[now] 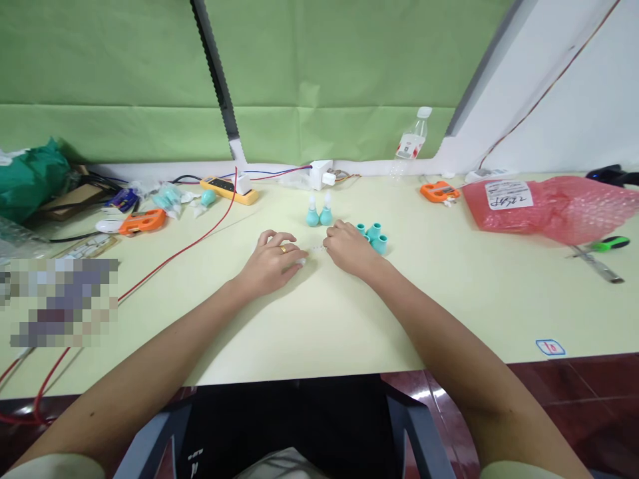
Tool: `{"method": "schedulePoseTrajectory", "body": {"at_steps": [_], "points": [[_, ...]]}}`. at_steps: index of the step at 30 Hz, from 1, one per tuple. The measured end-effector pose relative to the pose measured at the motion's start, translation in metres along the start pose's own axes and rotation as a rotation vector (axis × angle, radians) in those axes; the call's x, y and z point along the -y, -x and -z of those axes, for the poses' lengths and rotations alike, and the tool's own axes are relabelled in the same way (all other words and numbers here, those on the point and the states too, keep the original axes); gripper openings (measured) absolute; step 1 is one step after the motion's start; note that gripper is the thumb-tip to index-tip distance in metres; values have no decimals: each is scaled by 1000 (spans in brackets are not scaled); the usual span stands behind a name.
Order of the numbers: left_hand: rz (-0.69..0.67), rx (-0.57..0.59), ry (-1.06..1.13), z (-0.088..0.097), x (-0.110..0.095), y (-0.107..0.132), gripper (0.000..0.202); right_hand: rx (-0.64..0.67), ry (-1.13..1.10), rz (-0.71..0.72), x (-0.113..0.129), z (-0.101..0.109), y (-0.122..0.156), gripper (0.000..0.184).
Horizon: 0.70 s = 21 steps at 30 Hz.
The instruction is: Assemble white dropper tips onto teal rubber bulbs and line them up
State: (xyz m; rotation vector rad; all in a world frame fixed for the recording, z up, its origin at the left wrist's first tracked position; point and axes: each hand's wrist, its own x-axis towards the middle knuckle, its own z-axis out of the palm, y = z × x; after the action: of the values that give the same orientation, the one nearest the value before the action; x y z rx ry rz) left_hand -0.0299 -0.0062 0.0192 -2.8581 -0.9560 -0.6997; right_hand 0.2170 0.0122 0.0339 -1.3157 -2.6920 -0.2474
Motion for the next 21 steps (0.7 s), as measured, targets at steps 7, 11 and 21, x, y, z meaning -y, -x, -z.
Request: {"method": "schedulePoseTrajectory", "body": {"at_steps": [7,11,21], "points": [[18,-26,42,0,-4,2,20,26,-5,-15,5,-2,-4,24],[47,-59,53,-3,-6,2,19,9,-16,-16,6,-5,-6,25],[410,-336,603,-10,-6,3,20,-456,-463,25,17,2,-2,13]]}}
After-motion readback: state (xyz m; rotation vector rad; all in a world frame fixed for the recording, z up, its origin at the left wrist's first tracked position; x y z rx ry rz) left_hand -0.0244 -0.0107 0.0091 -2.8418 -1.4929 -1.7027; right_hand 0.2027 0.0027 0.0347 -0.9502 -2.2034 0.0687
